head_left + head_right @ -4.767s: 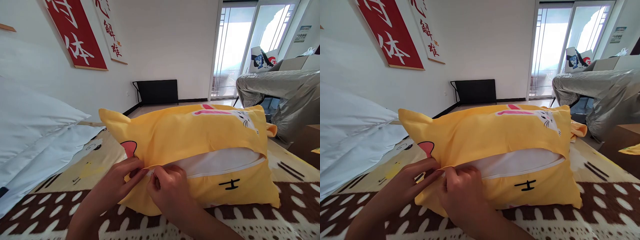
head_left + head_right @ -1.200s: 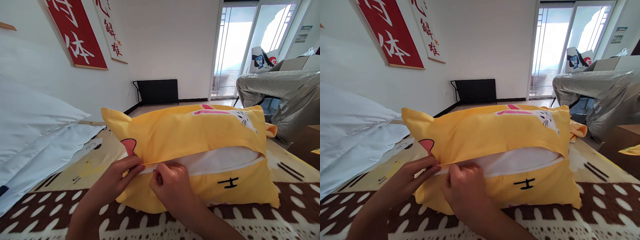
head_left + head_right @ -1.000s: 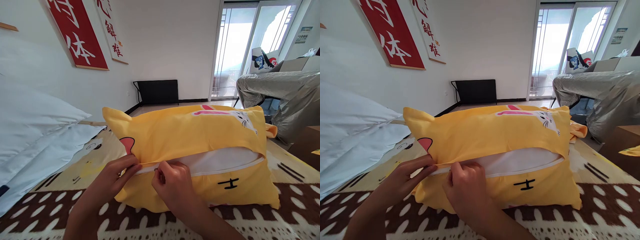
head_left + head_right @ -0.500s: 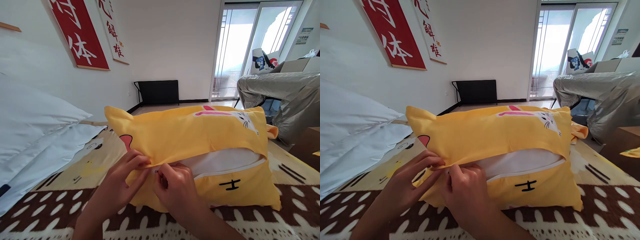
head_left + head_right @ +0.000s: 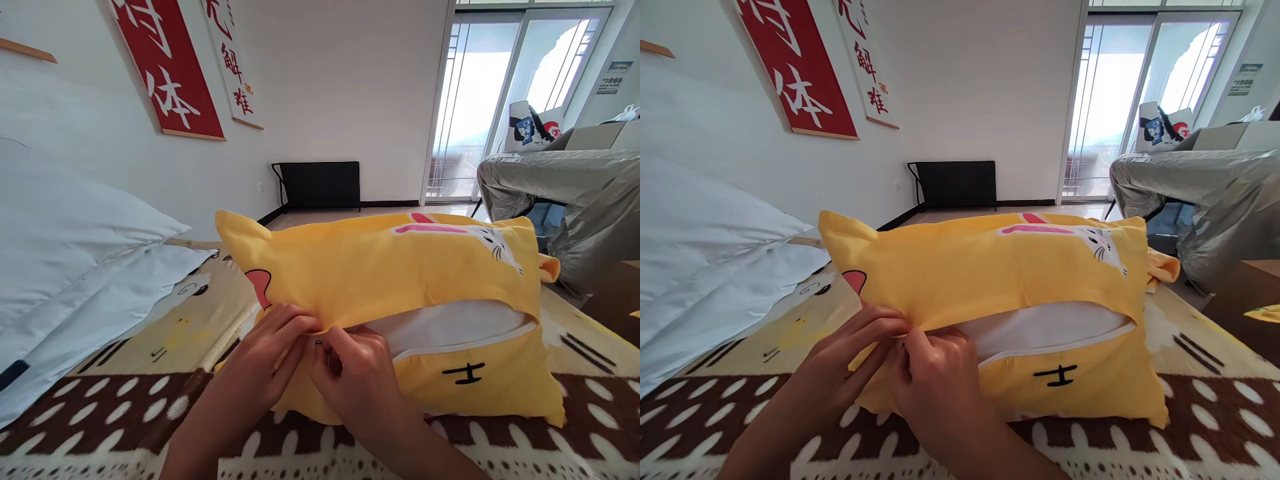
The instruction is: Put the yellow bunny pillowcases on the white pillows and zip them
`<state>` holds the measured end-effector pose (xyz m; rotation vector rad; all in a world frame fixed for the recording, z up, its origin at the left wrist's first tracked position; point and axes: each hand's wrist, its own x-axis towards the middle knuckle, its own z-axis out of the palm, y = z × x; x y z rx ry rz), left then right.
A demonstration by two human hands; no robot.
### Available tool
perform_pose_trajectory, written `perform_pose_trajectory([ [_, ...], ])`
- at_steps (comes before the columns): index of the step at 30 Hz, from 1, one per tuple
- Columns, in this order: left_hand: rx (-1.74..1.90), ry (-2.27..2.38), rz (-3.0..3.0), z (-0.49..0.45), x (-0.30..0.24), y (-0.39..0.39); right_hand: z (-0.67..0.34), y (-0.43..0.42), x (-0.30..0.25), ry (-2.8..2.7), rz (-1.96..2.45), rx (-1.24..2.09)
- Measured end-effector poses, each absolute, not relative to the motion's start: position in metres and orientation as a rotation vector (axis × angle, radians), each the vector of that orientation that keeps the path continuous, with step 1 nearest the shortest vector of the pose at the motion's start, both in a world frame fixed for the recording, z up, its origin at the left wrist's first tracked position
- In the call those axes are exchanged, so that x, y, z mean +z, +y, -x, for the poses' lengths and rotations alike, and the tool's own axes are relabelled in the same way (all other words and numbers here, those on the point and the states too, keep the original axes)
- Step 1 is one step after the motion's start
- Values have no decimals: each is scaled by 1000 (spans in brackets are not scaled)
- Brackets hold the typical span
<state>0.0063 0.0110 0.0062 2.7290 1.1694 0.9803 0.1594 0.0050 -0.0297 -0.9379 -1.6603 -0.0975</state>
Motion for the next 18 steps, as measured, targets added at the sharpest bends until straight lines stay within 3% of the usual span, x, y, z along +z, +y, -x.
perform_pose_trajectory([
  [18, 1140, 1275, -2654, -23, -6, 27, -156, 8, -32, -1702, 920, -109],
])
